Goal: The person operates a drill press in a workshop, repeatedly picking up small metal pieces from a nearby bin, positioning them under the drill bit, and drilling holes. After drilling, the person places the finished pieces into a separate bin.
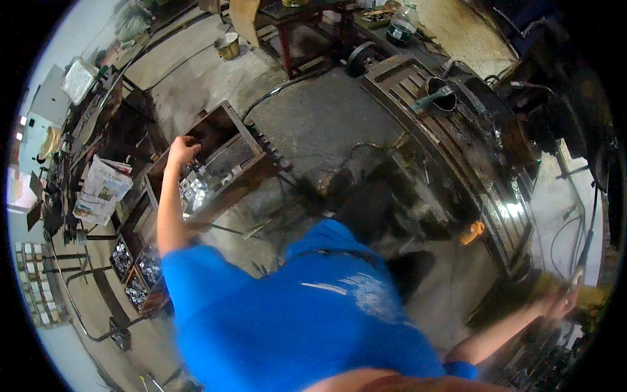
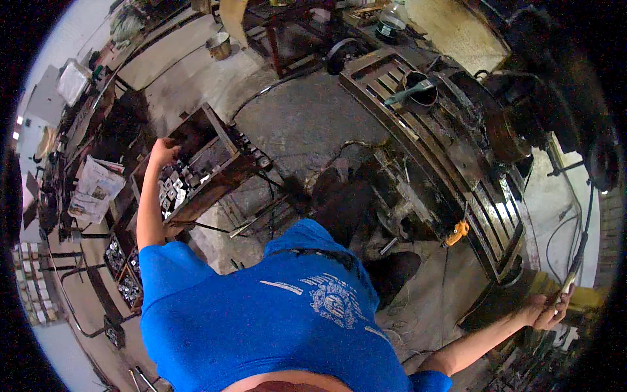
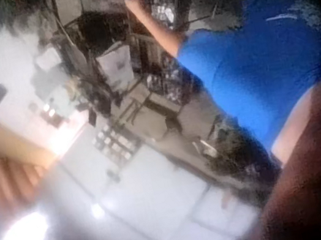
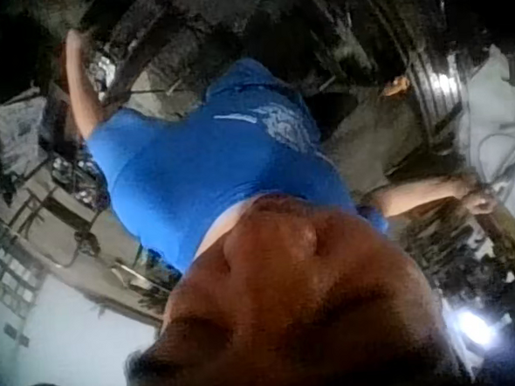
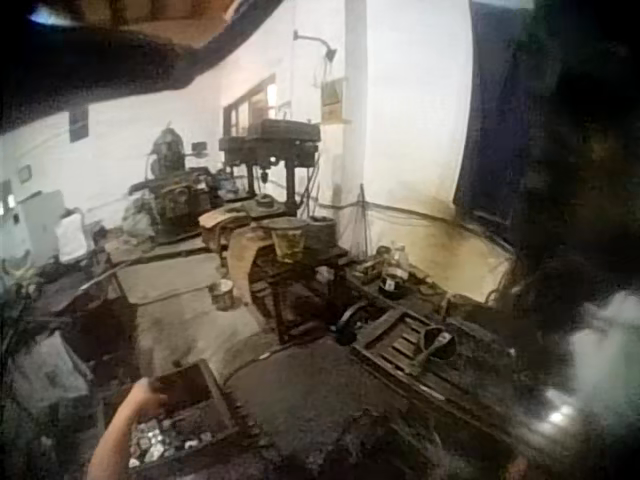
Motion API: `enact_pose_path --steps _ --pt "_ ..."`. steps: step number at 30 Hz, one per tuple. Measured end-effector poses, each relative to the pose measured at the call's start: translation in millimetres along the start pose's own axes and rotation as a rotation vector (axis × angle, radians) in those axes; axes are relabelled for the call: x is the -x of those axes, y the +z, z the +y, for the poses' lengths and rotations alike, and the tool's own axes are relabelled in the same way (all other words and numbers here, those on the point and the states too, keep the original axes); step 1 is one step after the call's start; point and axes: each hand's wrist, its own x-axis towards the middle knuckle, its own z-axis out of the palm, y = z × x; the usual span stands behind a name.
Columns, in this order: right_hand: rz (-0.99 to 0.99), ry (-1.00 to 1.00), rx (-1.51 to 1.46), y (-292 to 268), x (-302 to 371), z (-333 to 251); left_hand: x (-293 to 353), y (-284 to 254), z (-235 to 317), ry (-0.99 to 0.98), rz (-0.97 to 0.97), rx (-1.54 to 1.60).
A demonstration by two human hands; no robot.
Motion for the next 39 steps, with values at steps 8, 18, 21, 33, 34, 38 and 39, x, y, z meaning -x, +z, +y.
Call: enact_pose_path --steps 8,18,21,33,34,38,39 --pt "0.044 -0.019 -0.129 -2.4 23.8 17.8 -6.4 -15.8 -53.8 -0.038 0.000 -0.258" --pt "-0.067 -0.108 -0.269 11.3 -1.3 -18.4 36.8 31.8 -19.0 -0.082 0.102 -0.750" --pt "-0.085 -0.077 -0.268 7.3 -8.9 -16.8 32.0 43.9 0.8 -0.034 0.048 -0.805" --pt "0.109 0.193 -0.367 14.8 -23.0 -37.0 28.6 20.1 -20.3 -0.030 0.003 -0.876" --pt "0.137 0.217 -0.453 24.9 -29.6 -47.9 15.1 18.3 -34.5 -0.109 -0.102 -0.861" --pt "0.097 0.194 -0.518 25.5 -41.0 -55.2 -14.3 26.6 -63.2 -0.075 -0.202 -0.866" --pt "0.110 0.194 -0.488 25.0 -43.3 -56.8 -8.1 27.8 -49.5 -0.091 -0.180 -0.841"
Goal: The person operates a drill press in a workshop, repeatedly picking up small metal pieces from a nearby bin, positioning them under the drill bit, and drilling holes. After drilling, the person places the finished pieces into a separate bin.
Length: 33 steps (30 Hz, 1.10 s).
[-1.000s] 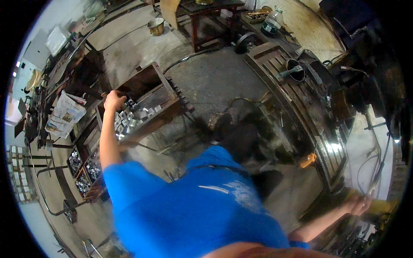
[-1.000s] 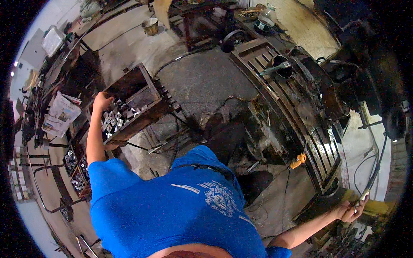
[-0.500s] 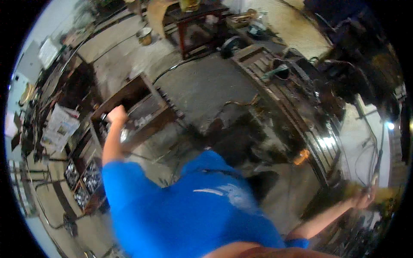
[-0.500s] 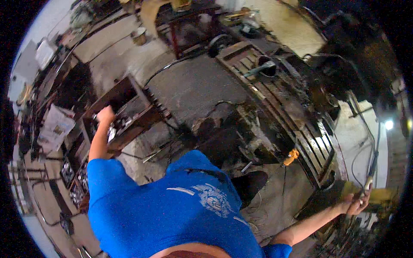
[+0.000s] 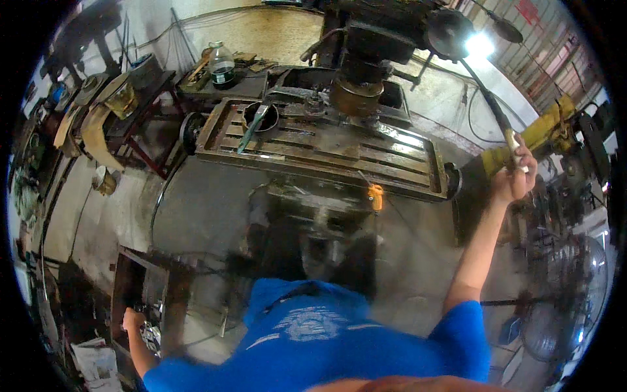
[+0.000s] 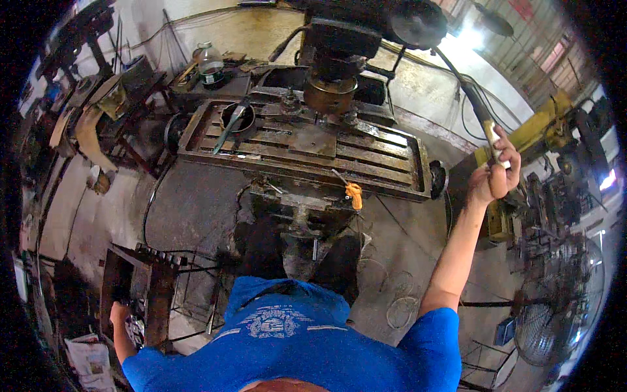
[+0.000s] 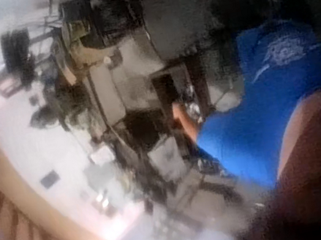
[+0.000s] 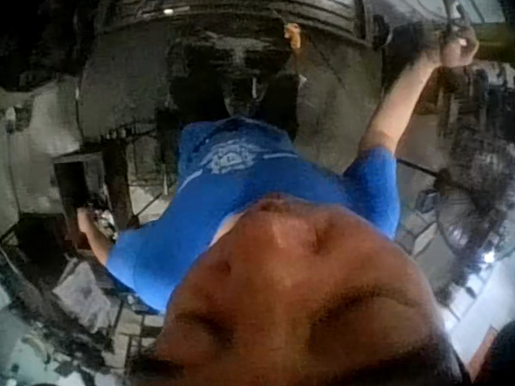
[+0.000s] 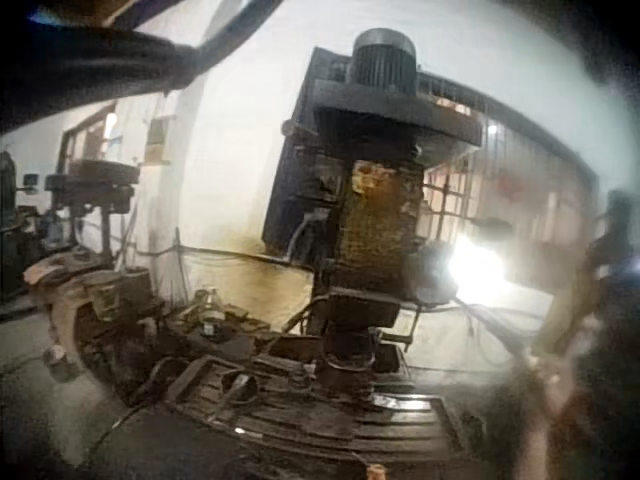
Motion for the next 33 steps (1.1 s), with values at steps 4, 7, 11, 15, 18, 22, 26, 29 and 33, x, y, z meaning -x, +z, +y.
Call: enact_pose_path --steps 4,7,11,15,18,22,26,29,33 --pt "0.039 0.010 0.020 4.8 -10.2 -9.9 -17.9 10.8 -3.1 -0.004 0.113 0.456" --pt "0.041 0.018 0.058 5.7 -19.1 -13.4 -24.9 15.7 -7.7 0.087 0.270 0.640" --pt "-0.006 -0.011 0.039 7.8 -37.8 -12.2 -45.9 -6.5 -15.3 0.000 0.025 1.611" --pt "-0.098 -0.098 0.147 1.6 -76.4 -17.3 -12.7 -75.9 59.6 0.162 -0.134 1.788" --pt "-0.170 -0.085 0.178 0.1 -114.6 -10.9 -46.7 -69.9 98.0 0.347 -0.193 1.729" --pt "-0.107 0.046 0.420 -1.8 -168.1 -21.6 -20.3 -105.8 189.1 0.433 -0.357 1.761" --pt "-0.349 -0.091 0.517 -44.2 -218.9 -6.8 -14.6 -104.1 263.2 0.511 -0.436 1.618" --pt "-0.046 0.052 0.161 22.8 -152.9 -27.0 -1.7 -83.7 277.4 0.643 -0.574 1.852" --pt "-0.076 0.211 0.755 5.5 34.8 -1.8 0.8 -62.7 288.3 0.584 -0.640 1.837"
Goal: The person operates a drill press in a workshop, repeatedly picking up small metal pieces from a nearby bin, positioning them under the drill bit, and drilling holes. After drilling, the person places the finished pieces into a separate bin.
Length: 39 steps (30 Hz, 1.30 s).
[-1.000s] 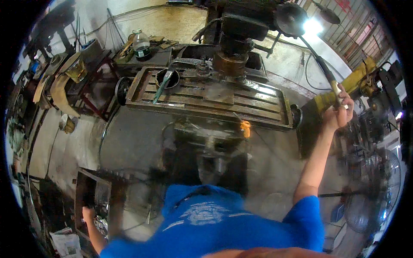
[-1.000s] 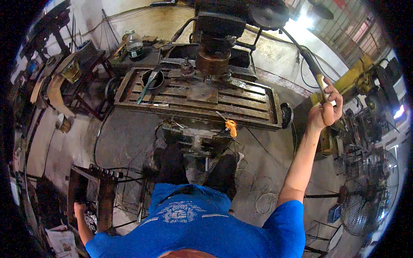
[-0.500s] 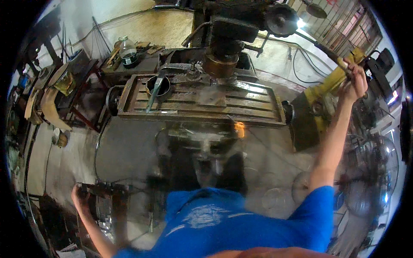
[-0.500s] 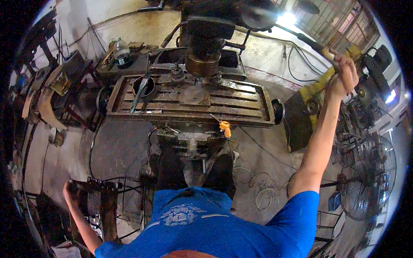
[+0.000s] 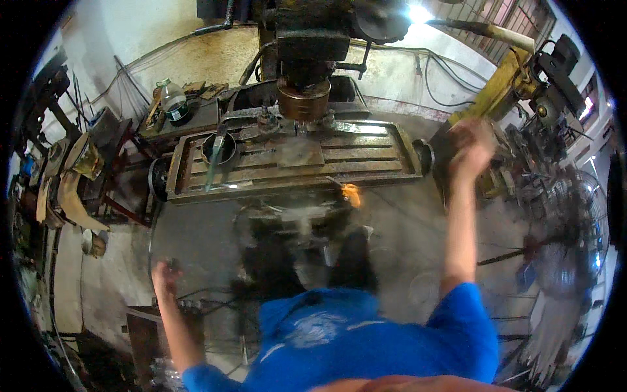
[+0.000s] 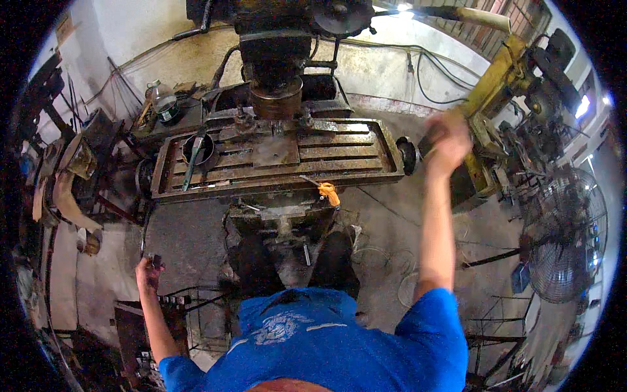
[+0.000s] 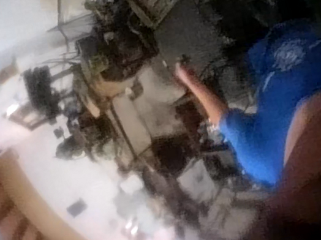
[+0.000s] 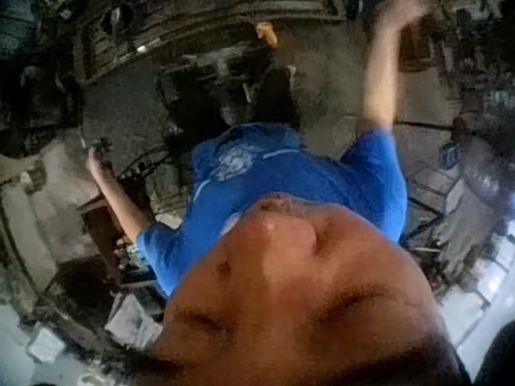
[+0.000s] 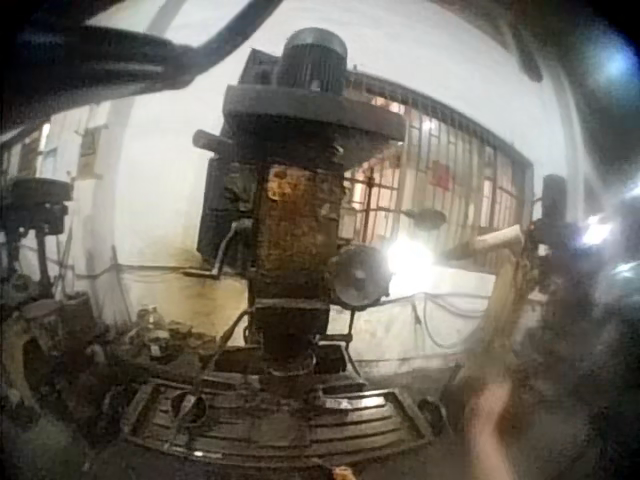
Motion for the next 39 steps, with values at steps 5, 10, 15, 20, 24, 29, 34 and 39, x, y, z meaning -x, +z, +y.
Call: enact_pose_path --steps 5,10,15,20,24,29,34,39 --pt "-0.815 0.807 -0.189 57.3 253.7 153.3 7.3 25.9 10.6 0.017 0.009 -0.019" --pt "-0.725 1.093 -0.348 118.6 292.2 149.3 24.4 30.4 17.5 0.106 0.048 -0.051" --pt "-0.749 0.782 -0.345 107.3 256.6 94.6 27.5 26.6 12.6 0.102 0.031 -0.132" --pt "-0.868 0.913 -0.609 66.7 159.2 12.4 32.3 32.1 11.3 0.044 -0.015 -0.072" --pt "-1.143 0.335 0.077 73.1 131.2 -28.7 9.8 26.7 -10.2 0.043 0.032 -0.083" --pt "-1.211 0.162 0.720 143.9 120.0 -29.8 24.3 66.4 -7.4 -0.019 -0.017 -0.162" --pt "-1.083 0.293 0.675 184.3 111.3 -14.6 35.3 102.9 -3.3 0.032 -0.047 -0.078" --pt "-1.301 0.349 0.508 152.5 126.5 -23.8 32.7 147.6 -13.7 0.011 -0.223 -0.186"
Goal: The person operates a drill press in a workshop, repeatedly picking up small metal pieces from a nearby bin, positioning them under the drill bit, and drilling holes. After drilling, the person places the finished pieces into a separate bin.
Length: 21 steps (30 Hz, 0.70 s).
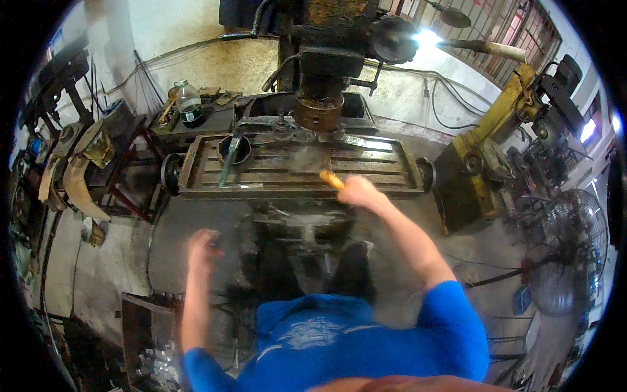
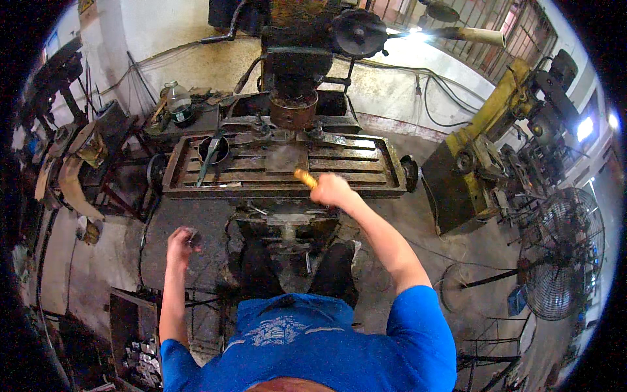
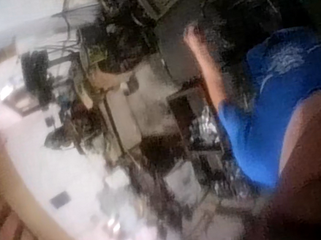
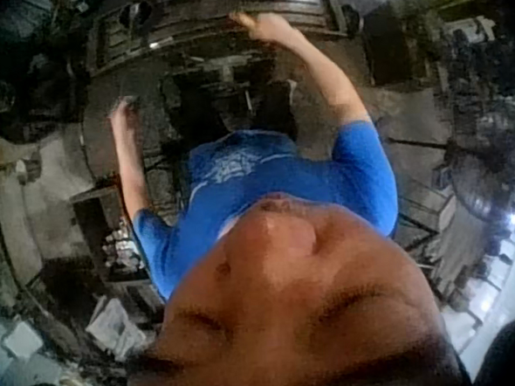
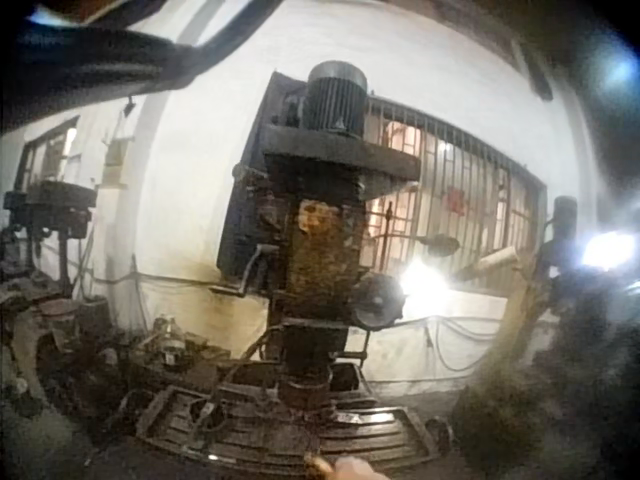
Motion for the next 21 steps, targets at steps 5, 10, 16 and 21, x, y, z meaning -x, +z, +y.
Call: enact_pose_path --steps 5,10,16,21 --pt "-0.207 -0.273 -0.195 -2.2 103.3 -6.2 -28.3 96.7 -16.7 -0.065 -0.205 -0.037" --pt "-0.175 -0.245 -0.151 -4.7 142.5 14.8 -63.0 197.0 -4.8 0.047 -0.348 -0.260" --pt "-0.023 -0.083 -0.708 -12.1 117.7 61.5 -111.5 267.9 22.6 0.766 -0.020 -1.154" --pt "0.193 -0.202 -1.060 35.3 34.8 99.8 -138.8 273.4 7.1 0.772 -0.081 -1.417"
